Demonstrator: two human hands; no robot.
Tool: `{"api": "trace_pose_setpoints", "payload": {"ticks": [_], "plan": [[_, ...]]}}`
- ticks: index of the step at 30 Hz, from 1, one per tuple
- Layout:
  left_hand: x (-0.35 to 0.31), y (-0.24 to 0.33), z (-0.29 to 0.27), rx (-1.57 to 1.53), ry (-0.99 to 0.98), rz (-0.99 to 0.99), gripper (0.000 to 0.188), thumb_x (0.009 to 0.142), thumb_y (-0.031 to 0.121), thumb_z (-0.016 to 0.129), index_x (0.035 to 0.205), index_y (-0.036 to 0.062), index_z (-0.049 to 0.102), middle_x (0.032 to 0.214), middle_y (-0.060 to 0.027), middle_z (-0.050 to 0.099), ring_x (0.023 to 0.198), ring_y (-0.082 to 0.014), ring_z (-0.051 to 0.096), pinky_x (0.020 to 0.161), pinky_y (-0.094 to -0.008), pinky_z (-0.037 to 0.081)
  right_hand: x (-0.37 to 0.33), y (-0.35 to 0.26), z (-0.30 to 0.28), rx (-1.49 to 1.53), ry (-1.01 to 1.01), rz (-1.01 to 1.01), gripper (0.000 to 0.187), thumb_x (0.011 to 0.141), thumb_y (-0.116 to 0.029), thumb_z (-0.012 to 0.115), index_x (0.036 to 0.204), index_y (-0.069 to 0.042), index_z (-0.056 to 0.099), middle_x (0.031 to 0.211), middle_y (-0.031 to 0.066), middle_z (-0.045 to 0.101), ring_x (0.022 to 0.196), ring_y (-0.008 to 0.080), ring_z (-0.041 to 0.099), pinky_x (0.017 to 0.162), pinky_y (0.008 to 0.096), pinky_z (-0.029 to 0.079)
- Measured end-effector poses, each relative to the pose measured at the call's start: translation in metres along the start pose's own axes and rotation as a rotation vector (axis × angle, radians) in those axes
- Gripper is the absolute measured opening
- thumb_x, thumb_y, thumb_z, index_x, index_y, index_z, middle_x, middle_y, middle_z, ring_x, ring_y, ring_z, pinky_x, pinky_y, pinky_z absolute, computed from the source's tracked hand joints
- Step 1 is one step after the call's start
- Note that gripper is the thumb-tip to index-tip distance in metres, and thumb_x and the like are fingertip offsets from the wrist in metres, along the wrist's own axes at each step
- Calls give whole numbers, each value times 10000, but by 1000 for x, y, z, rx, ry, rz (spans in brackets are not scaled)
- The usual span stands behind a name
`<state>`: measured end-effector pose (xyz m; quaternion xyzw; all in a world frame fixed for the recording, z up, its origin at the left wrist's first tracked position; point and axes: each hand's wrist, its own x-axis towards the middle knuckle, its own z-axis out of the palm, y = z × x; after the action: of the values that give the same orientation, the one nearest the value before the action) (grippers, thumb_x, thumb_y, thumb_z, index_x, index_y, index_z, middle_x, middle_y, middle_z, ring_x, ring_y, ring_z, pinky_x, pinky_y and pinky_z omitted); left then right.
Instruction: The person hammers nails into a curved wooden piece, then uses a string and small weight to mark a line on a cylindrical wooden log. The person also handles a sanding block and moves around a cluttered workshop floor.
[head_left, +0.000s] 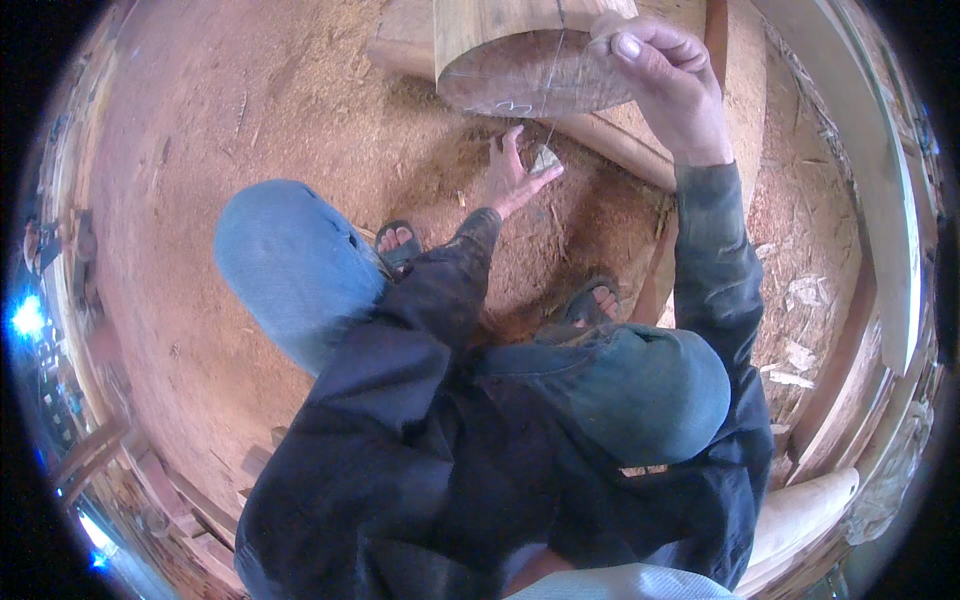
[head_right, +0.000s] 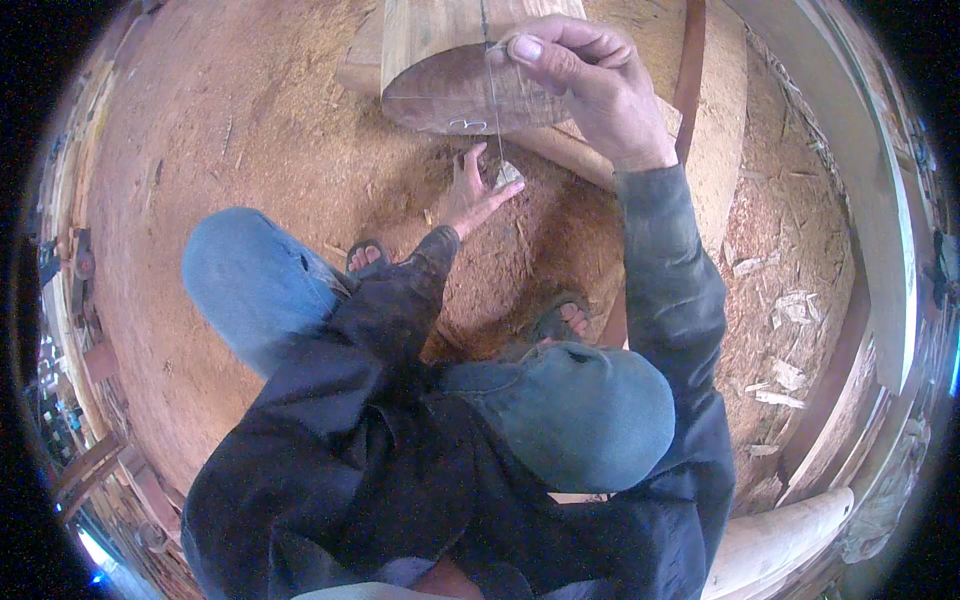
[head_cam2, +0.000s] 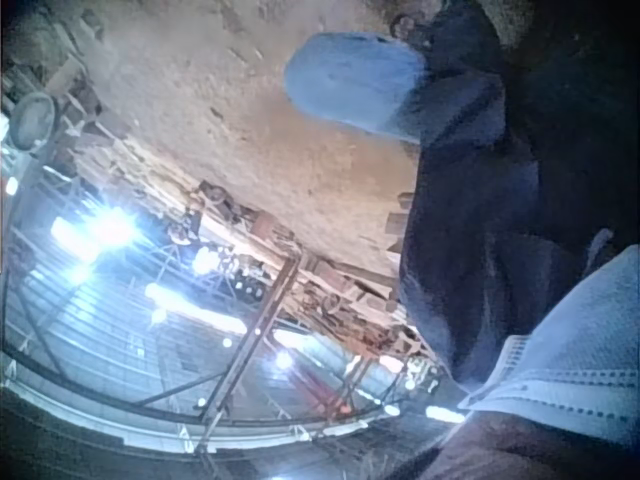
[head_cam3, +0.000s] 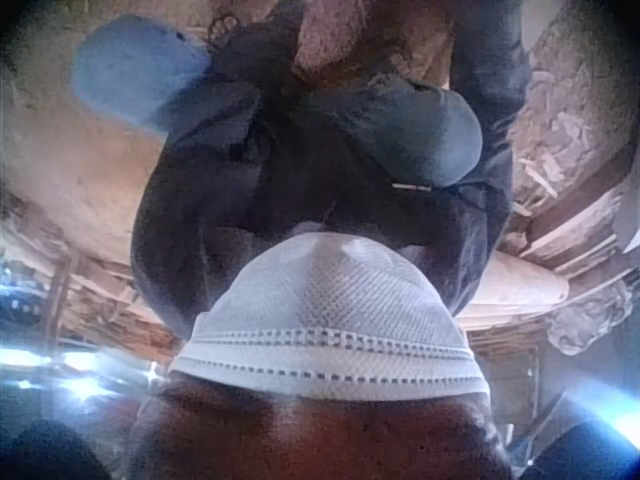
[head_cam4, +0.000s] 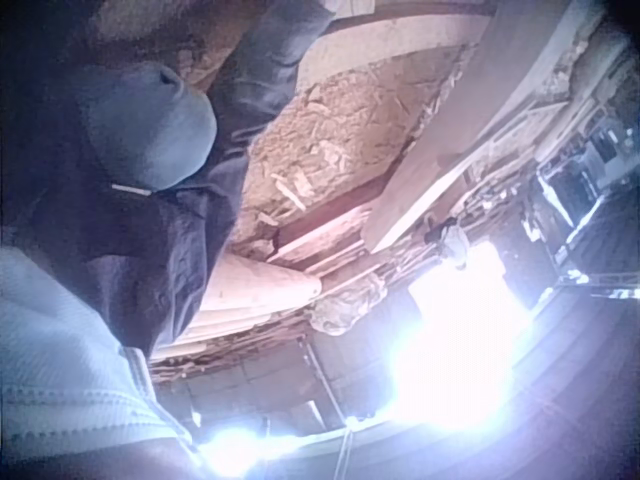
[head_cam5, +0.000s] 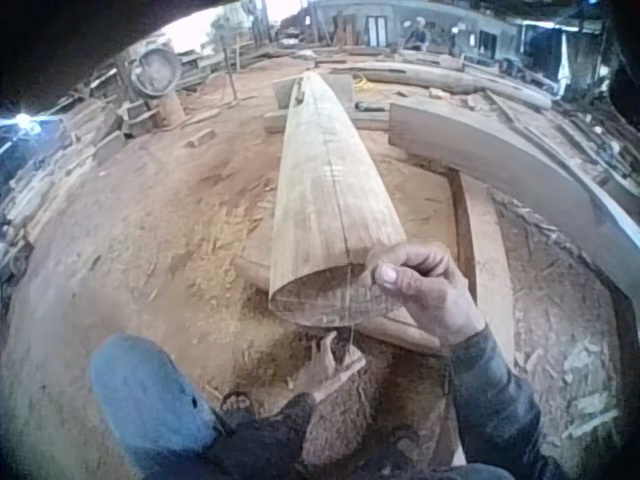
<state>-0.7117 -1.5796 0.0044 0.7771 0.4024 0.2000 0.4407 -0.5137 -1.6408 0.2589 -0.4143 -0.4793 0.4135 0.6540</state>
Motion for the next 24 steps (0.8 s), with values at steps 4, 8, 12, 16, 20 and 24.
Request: {"api": "trace_pose_setpoints", "payload": {"ticks": [4, 8, 12, 16, 20, 24], "plan": [[10, -2, 27, -162, 9, 38, 855, 805, 477, 849, 1460, 84, 464, 1356, -218, 578, 1247, -364, 582, 1035, -489, 486, -8, -10, -12, -30, 26, 136, 155, 954, -133, 732, 1034, -4, 763, 1056, 90, 749, 1012, 183, 684, 925, 343, 543], [18, -16, 40, -145, -48, -39, 610, 833, 385, 827, 1308, 71, 609, 1217, -164, 684, 1098, -348, 657, 928, -454, 534, -7, -39, -14, -136, -136, 165, 129, 967, -149, 723, 938, -26, 748, 946, 26, 682, 911, 131, 621, 843, 326, 507], [20, -21, 30, 149, 174, 134, 383, 887, 324, 773, 1196, 136, 648, 1025, -152, 720, 990, -372, 666, 988, -507, 481, 14, -62, -19, -269, -312, 65, 63, 944, -101, 715, 926, -57, 757, 862, 11, 722, 881, 171, 603, 884, 363, 475], [0, 39, 24, -45, -206, -63, 366, 898, 292, 773, 1188, 115, 636, 1083, -147, 710, 965, -339, 682, 879, -451, 527, 15, -102, -47, -331, -368, 212, 71, 927, -119, 749, 934, -51, 767, 880, 27, 719, 892, 195, 592, 861, 378, 464], [-25, 36, -29, -240, -400, -135, 389, 889, 268, 772, 1210, 106, 625, 1100, -165, 705, 970, -331, 694, 848, -432, 542, 55, -146, -35, -48, -279, 377, 71, 928, -109, 759, 943, -40, 772, 880, 41, 704, 890, 195, 592, 849, 366, 464], [-40, 127, -86, 111, -630, -180, 376, 888, 225, 748, 1232, 111, 645, 1017, -166, 732, 944, -323, 722, 822, -443, 557, 65, -203, -39, 105, -28, 541, 129, 909, -130, 779, 909, -1, 783, 844, 34, 687, 910, 166, 556, 887, 359, 459]]}}
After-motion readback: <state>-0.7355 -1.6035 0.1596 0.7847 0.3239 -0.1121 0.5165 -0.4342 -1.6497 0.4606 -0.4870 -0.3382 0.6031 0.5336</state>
